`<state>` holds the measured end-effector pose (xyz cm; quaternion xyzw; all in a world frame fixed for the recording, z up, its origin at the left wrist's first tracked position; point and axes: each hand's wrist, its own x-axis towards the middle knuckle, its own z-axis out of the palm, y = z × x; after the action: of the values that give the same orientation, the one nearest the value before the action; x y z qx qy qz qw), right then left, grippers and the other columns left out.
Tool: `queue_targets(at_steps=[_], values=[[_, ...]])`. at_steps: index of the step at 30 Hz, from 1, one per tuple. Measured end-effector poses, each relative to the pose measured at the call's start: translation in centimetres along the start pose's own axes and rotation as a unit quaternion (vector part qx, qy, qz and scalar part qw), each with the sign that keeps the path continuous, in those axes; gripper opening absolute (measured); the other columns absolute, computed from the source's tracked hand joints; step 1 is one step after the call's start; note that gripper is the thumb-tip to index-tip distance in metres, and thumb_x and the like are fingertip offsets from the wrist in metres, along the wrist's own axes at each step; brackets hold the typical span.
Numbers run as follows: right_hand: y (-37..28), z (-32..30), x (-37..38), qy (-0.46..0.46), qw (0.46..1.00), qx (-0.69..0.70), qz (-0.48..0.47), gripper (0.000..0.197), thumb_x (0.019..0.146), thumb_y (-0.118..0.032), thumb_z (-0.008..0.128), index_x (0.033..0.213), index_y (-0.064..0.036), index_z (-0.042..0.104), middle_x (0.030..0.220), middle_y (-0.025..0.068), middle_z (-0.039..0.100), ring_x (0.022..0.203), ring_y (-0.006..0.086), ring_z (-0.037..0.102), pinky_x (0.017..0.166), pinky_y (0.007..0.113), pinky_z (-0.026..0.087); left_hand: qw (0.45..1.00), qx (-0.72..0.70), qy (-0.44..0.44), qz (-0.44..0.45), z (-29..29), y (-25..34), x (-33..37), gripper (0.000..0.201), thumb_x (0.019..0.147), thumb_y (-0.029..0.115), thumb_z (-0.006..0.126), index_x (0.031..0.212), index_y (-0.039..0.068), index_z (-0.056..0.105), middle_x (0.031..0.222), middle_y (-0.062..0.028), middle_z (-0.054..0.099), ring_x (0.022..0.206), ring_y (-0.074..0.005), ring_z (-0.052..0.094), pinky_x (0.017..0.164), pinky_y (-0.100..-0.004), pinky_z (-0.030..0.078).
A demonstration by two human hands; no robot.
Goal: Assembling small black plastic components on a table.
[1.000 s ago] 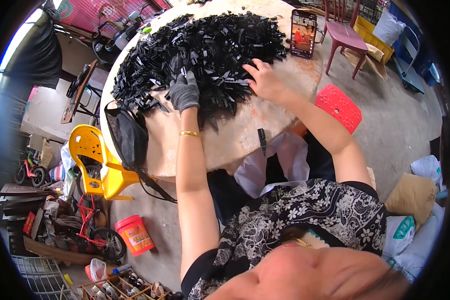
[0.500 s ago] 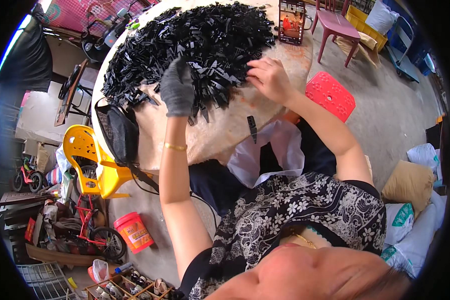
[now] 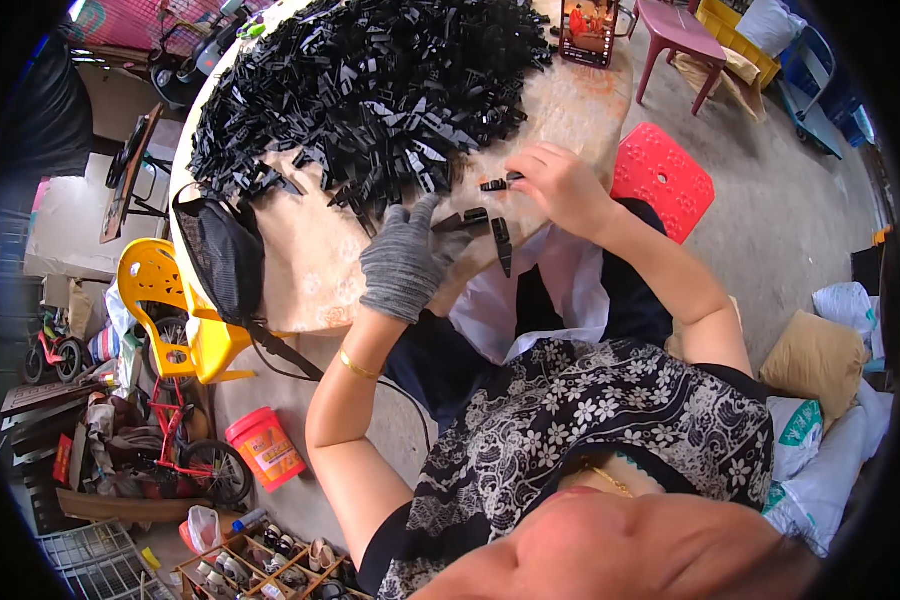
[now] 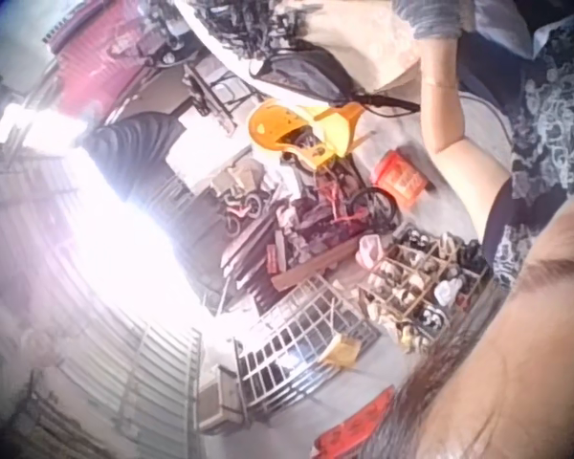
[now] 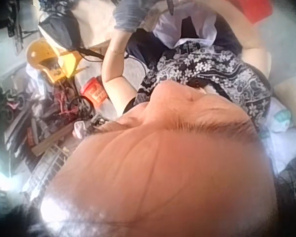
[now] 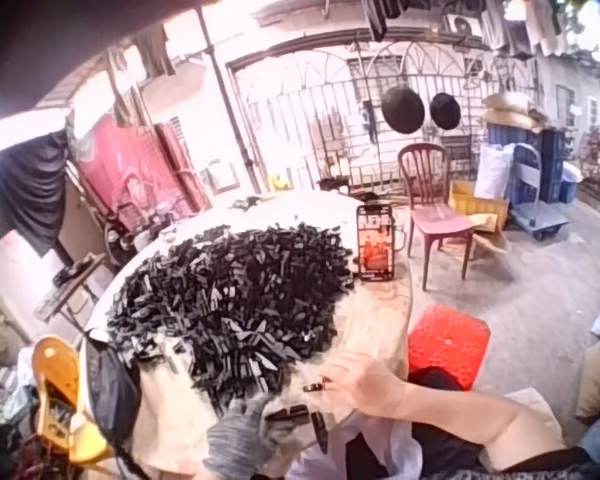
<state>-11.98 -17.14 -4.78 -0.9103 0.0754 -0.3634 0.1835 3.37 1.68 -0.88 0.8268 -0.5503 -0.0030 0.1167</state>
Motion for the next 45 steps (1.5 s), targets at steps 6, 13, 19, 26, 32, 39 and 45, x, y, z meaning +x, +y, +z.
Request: queue_targets(at_steps=[6,13,19,26,32,39,45], values=[[-1.0,-0.3,-1.6,0.024,0.996,0.086,-0.018,0.021,0.071,-0.001,0.067,0.092,-0.0029,0.063,0.089,0.0114,0.063,0.086,0.031,0.058,0.078,0.038,0.047,0.997,-0.064,-0.039,-0.019,0.2,1.1,0.0,0.039,0.084,0.034,0.063,0.116,0.011,0.059,0.091,-0.0184,0.062,0.079,-0.0345,0.063,0.067,-0.0431,0.05],[-2.2,0.3,-1.8,-0.061,0.986,0.156,-0.014,0.021,0.071,0.0,0.065,0.092,-0.001,0.063,0.089,0.0132,0.061,0.086,0.0323,0.058,0.076,0.038,0.047,0.996,-0.047,-0.071,-0.013,1.2,2.2,0.5,0.03,0.082,0.032,0.065,0.1,0.008,0.06,0.088,-0.0148,0.063,0.08,-0.033,0.063,0.067,-0.041,0.049],[-2.1,-0.1,-1.6,-0.089,0.983,0.157,0.02,0.013,0.074,-0.002,0.064,0.087,-0.0018,0.063,0.085,0.0132,0.058,0.084,0.0318,0.057,0.073,0.039,0.047,0.99,-0.137,0.001,0.029,1.6,1.4,-0.7,0.032,0.079,0.017,0.066,0.109,0.009,0.058,0.092,-0.0143,0.063,0.084,-0.0309,0.063,0.072,-0.0394,0.051],[-1.8,0.2,-0.6,-0.088,0.989,0.116,0.024,0.011,0.08,-0.008,0.061,0.089,-0.0021,0.059,0.085,0.0121,0.055,0.08,0.0313,0.058,0.068,0.038,0.048,0.976,-0.179,0.108,0.061,2.0,1.3,-0.2,0.034,0.083,0.007,0.056,0.117,0.007,0.057,0.093,-0.0172,0.066,0.084,-0.0302,0.065,0.076,-0.0379,0.051],[-0.8,0.2,-0.7,-0.072,0.991,0.105,-0.048,0.013,0.079,-0.009,0.063,0.09,-0.0032,0.06,0.086,0.011,0.056,0.082,0.0309,0.059,0.069,0.038,0.048,0.966,-0.24,-0.039,0.094,2.1,4.1,-0.1,0.029,0.085,0.01,0.056,0.114,0.008,0.059,0.089,-0.017,0.064,0.081,-0.0352,0.061,0.072,-0.0414,0.049],[-0.6,0.1,-1.2,-0.085,0.989,0.117,-0.011,0.014,0.077,-0.01,0.064,0.089,-0.0042,0.061,0.087,0.0105,0.057,0.081,0.0308,0.058,0.072,0.038,0.047,0.957,-0.272,-0.024,0.102,1.3,2.8,-0.5,0.027,0.081,0.006,0.061,0.108,0.008,0.062,0.087,-0.0151,0.061,0.077,-0.0325,0.06,0.069,-0.0392,0.049],[-1.6,0.4,-1.4,-0.077,0.988,0.128,-0.03,0.014,0.075,-0.005,0.066,0.089,-0.0033,0.061,0.088,0.0097,0.059,0.082,0.0301,0.059,0.071,0.039,0.048,0.985,-0.145,0.04,0.084,1.9,0.7,-0.6,0.021,0.082,0.012,0.062,0.102,0.006,0.063,0.088,-0.0154,0.062,0.08,-0.0327,0.062,0.069,-0.0385,0.05]])
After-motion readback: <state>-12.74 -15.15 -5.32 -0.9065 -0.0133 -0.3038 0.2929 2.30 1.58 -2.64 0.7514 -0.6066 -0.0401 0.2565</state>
